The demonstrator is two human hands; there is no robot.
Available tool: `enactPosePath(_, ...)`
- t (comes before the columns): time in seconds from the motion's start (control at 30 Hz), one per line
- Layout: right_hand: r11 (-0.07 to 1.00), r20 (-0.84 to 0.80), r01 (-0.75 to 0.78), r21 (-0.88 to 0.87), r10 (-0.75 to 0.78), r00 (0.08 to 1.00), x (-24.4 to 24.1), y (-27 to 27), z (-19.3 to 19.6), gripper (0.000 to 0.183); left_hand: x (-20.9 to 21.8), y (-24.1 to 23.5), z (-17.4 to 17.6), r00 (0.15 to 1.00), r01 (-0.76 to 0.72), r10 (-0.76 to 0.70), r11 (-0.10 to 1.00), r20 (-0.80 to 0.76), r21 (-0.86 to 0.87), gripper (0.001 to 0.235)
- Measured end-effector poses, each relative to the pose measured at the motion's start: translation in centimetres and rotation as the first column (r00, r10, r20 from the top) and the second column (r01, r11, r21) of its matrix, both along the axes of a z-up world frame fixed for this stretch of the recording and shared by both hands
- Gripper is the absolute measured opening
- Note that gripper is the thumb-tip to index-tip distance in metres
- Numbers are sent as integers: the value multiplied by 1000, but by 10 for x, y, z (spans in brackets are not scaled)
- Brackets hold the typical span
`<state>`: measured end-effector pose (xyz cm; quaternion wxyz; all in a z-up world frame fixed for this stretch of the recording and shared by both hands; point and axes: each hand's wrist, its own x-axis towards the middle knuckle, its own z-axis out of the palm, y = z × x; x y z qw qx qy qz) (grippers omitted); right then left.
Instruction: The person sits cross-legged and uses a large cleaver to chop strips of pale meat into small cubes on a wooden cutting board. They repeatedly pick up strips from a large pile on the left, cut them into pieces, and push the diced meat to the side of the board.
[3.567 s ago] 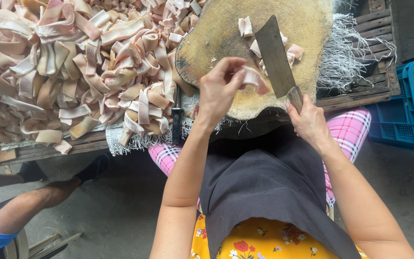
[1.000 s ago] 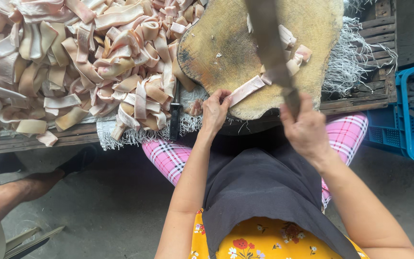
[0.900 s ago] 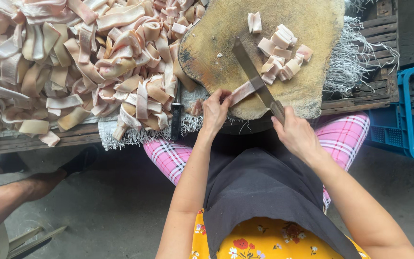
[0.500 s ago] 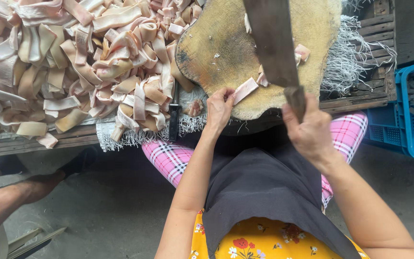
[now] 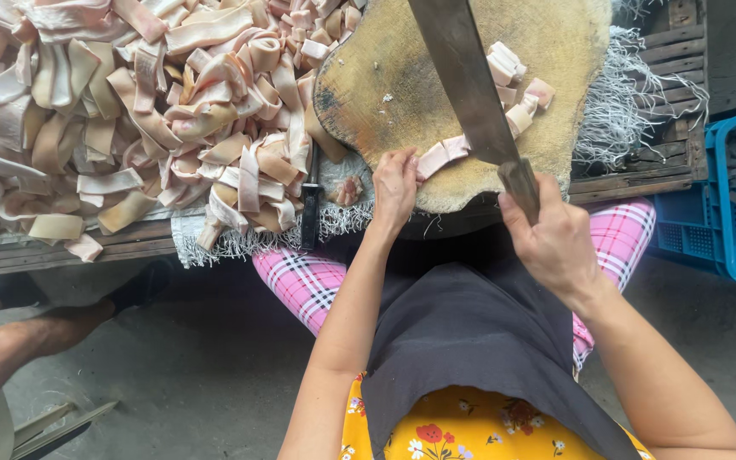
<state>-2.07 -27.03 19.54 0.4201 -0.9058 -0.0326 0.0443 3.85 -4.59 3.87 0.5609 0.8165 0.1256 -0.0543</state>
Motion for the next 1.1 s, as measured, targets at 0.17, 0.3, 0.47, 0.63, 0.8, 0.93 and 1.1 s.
enactPosePath(0.17,963,-185,-163,-212,124,975,-7,19,-47,39,-7,4,2,979,19,-82,949,189,315,22)
enactPosePath(0.3,954,-281,-181,-239,110,953,8,1,-53,39,-13,-2,11,988,22,-79,923,134,383,21)
enactPosePath(0.47,993,-225,-13,-121,-15,974,7,0,-12,39,-11,32,1,994,-59,49,993,95,104,28)
enactPosePath(0.63,987,-137,-130,-90,118,984,-7,0,-3,43,-34,170,-32,874,-451,412,886,259,112,27)
enactPosePath(0.8,948,-597,-230,-220,55,800,-13,-2,-31,43,-59,270,-76,834,-547,464,769,299,332,40)
enactPosePath(0.93,922,-335,-137,-362,9,942,-10,-26,-45,44,-53,275,-92,891,-453,245,559,384,695,54)
enactPosePath(1.1,961,-434,125,-247,-225,872,3,-34,-39,42,-40,267,-59,942,-307,325,747,80,590,39)
